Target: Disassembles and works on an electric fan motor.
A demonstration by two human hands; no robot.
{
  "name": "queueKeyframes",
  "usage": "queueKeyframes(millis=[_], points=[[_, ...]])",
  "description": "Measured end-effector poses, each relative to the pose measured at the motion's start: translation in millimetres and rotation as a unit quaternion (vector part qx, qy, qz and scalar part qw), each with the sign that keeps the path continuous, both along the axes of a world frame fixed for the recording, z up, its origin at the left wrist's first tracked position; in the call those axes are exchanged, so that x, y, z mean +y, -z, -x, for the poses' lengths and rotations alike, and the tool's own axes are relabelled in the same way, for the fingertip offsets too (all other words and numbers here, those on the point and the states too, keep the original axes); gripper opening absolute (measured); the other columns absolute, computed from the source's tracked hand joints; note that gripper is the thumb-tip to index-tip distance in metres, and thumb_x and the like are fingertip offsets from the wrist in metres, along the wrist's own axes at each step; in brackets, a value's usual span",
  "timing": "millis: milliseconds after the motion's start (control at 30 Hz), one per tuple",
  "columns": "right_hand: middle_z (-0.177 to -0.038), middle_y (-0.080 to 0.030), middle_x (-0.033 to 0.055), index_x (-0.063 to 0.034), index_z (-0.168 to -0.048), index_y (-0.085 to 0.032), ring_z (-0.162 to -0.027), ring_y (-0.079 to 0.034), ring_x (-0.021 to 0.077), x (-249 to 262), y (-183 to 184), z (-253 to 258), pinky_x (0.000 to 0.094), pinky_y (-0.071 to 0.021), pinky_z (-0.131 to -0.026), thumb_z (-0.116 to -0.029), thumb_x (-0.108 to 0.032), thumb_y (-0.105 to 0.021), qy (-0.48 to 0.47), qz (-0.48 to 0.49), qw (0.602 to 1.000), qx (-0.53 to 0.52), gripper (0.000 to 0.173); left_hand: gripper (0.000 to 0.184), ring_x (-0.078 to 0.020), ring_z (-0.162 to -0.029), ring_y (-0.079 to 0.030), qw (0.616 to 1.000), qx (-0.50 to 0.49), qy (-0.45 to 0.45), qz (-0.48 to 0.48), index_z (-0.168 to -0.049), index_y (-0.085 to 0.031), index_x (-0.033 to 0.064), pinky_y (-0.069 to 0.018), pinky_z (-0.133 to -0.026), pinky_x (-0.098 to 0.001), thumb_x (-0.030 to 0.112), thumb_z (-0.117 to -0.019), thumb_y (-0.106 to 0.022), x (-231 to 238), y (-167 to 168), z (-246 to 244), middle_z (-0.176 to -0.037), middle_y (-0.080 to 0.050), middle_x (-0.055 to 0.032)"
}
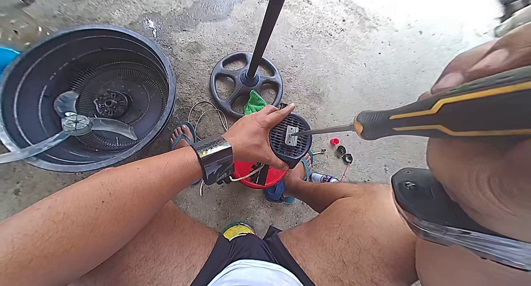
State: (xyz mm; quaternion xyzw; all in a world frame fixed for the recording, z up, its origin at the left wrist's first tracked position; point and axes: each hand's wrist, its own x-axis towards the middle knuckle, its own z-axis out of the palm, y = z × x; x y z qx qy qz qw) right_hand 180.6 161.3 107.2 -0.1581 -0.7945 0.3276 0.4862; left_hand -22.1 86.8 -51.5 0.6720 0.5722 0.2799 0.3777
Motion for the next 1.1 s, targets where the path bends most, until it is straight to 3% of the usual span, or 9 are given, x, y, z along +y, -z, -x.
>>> queueKeyframes(millis=[333,467,633,767,867,933,1000,1033,1100], points=[[-0.116,-0.067,0.0166,0.0071,-0.124,-0.057,-0.105,-0.068,0.0325,48,0,-19,0.0473,-0.0611,-0.093,-0.0857,-0.027,-0.082,-0.138,0.031,0.989,-0.032,0.057,0.126,-0.0132,-0.113,-0.063,0.999,-0.026,-0.023,0.012,-0.16,-0.034,0.0293,-0.06,-0.087,-0.0438,0.05,-0.0522,-0.097,-1,4,4,-0.14,-0.054,-0.0002],[-0.105,-0.062,0.0157,-0.0004,-0.113,-0.052,-0.098,-0.068,0.0323,34,2,5,0.0481,-0.0606,-0.09,-0.0883,-0.009,-0.069,-0.231,0.174,0.955,0.068,0.031,0.128,-0.0135,-0.115,-0.062,0.999,-0.01,-0.034,0.027,-0.16,-0.032,0.0307,-0.0588,-0.09,-0.0442,0.053,-0.0522,-0.096,2,-1,0,-0.14,-0.054,0.0],[-0.078,-0.055,0.007,-0.0056,-0.099,-0.05,-0.063,-0.061,0.0211,-7,3,34,0.0334,-0.0581,-0.056,-0.1014,-0.018,-0.059,-0.118,0.204,0.958,0.161,0.015,0.128,-0.0146,-0.113,-0.062,0.998,0.016,-0.045,0.028,-0.16,-0.032,0.0319,-0.058,-0.088,-0.0459,0.059,-0.051,-0.094,4,-2,-9,-0.139,-0.055,0.0],[-0.071,-0.051,0.0026,-0.0104,-0.094,-0.048,-0.057,-0.055,0.0144,-3,7,36,0.0266,-0.0513,-0.051,-0.1084,-0.017,-0.042,-0.128,0.189,0.965,0.125,0.017,0.127,-0.0118,-0.115,-0.062,0.999,-0.01,-0.043,0.032,-0.16,-0.031,0.0328,-0.0581,-0.09,-0.0454,0.056,-0.0524,-0.094,3,0,-4,-0.14,-0.054,0.0029],[-0.067,-0.047,0.0005,-0.0128,-0.088,-0.047,-0.054,-0.051,0.0107,11,3,29,0.0226,-0.0461,-0.049,-0.104,-0.022,-0.052,-0.321,0.237,0.914,0.07,0.019,0.126,-0.0098,-0.116,-0.062,0.999,-0.03,-0.021,0.023,-0.16,-0.032,0.0326,-0.0583,-0.091,-0.0442,0.053,-0.0523,-0.095,1,4,4,-0.141,-0.054,0.0043],[-0.054,-0.042,0.0004,-0.0137,-0.069,-0.041,-0.045,-0.049,0.0088,21,-7,38,0.0198,-0.0435,-0.043,-0.094,-0.029,-0.065,-0.476,0.313,0.821,0.021,0.038,0.124,-0.0126,-0.118,-0.061,1.0,-0.014,0.022,-0.004,-0.159,-0.036,0.0284,-0.0563,-0.094,-0.0438,0.053,-0.0524,-0.095,-2,3,0,-0.141,-0.056,0.0015],[-0.044,-0.042,0.0017,-0.0153,-0.062,-0.037,-0.037,-0.05,0.01,26,-13,57,0.0227,-0.0446,-0.037,-0.086,-0.021,-0.064,-0.522,0.402,0.751,0.048,0.037,0.123,-0.0166,-0.12,-0.059,0.997,0.027,0.064,-0.021,-0.158,-0.037,0.0284,-0.0541,-0.094,-0.0445,0.057,-0.0527,-0.094,-4,-2,-10,-0.14,-0.056,-0.0007],[-0.047,-0.045,0.0024,-0.0151,-0.064,-0.04,-0.039,-0.053,0.0113,30,-11,63,0.0243,-0.0463,-0.037,-0.0795,-0.02,-0.067,-0.508,0.421,0.748,0.076,0.032,0.123,-0.0189,-0.122,-0.058,0.996,0.04,0.077,-0.027,-0.159,-0.037,0.0284,-0.0533,-0.095,-0.046,0.058,-0.0534,-0.093,-4,-2,-13,-0.141,-0.056,-0.002],[-0.07,-0.057,0.01,-0.0066,-0.078,-0.052,-0.061,-0.062,0.0234,41,1,56,0.0347,-0.0539,-0.054,-0.0793,-0.026,-0.069,-0.461,0.331,0.814,0.124,0.026,0.124,-0.0203,-0.125,-0.057,0.995,0.051,0.081,-0.027,-0.16,-0.035,0.0292,-0.0532,-0.095,-0.0476,0.059,-0.0545,-0.092,-4,-2,-15,-0.144,-0.054,-0.0022]])
